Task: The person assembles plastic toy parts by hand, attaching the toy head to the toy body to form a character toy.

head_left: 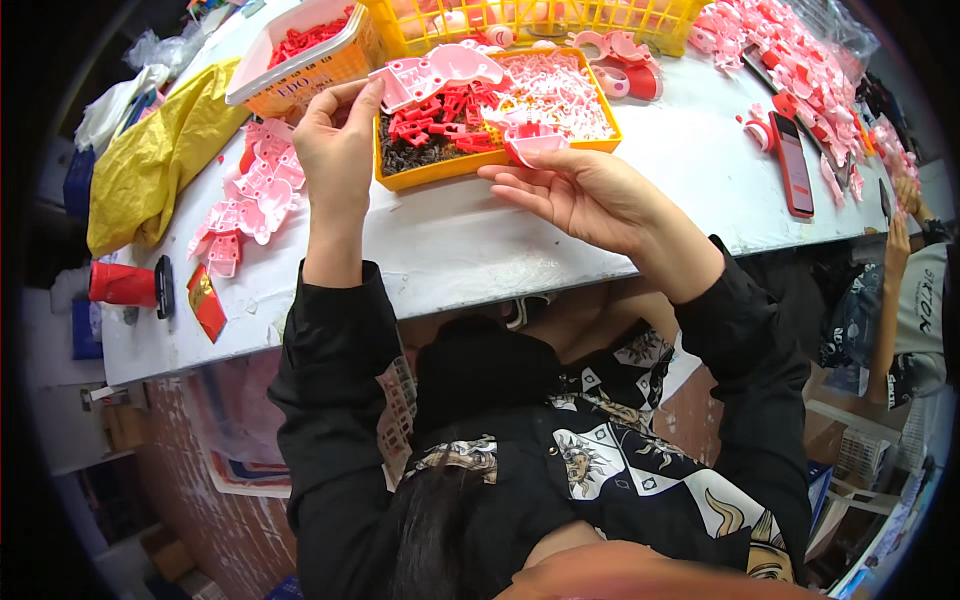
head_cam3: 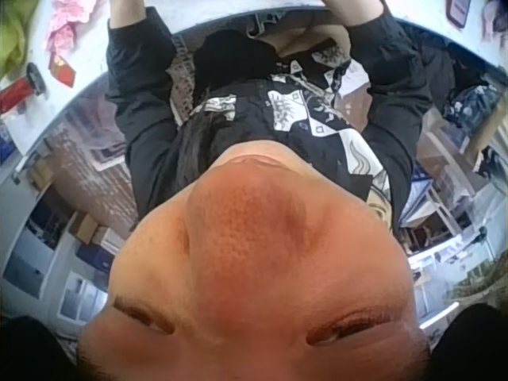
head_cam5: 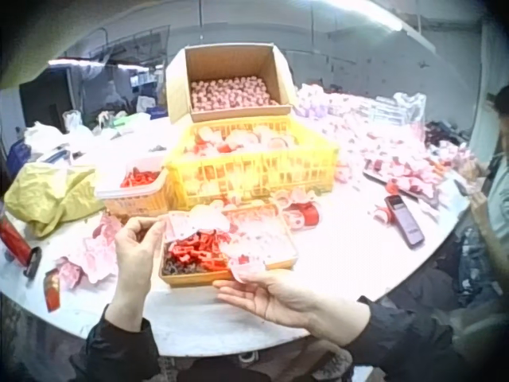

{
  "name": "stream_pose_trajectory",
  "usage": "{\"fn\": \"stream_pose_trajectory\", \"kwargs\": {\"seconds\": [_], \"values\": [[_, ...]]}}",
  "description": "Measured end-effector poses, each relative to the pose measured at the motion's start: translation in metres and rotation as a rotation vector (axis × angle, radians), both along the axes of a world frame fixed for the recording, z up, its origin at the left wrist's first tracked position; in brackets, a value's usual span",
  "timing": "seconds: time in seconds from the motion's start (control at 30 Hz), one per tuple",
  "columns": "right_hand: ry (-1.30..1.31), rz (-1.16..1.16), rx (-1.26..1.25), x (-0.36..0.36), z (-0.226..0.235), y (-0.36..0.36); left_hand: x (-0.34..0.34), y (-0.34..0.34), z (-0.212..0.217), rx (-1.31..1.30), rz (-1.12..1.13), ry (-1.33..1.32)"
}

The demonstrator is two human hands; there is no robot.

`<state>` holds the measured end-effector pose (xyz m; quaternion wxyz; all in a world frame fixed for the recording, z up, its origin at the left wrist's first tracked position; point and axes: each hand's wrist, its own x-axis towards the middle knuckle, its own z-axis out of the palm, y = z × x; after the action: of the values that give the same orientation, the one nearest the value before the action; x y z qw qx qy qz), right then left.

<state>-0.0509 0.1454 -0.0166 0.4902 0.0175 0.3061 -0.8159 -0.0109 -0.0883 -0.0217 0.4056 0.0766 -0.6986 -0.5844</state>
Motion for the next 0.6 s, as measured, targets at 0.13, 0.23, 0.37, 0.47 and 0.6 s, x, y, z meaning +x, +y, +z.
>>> {"fn": "stream_pose_trajectory", "kwargs": {"seconds": [0.13,0.23,0.37,0.47,0.6], "values": [[-0.042,-0.024,-0.027,0.008,0.003,0.004,0.011,-0.005,-0.001,0.000,0.046,0.031],[-0.058,-0.039,-0.045,0.015,0.003,0.009,0.032,0.002,-0.009,-0.059,0.104,0.083],[-0.036,0.020,-0.087,0.032,-0.003,0.029,0.086,0.026,-0.012,-0.108,0.227,0.107],[0.153,0.125,-0.021,0.068,-0.008,0.040,0.126,0.063,-0.019,-0.019,0.238,0.179],[0.326,0.027,-0.026,0.118,-0.036,0.041,0.160,0.113,-0.061,-0.040,0.170,0.174]]}}
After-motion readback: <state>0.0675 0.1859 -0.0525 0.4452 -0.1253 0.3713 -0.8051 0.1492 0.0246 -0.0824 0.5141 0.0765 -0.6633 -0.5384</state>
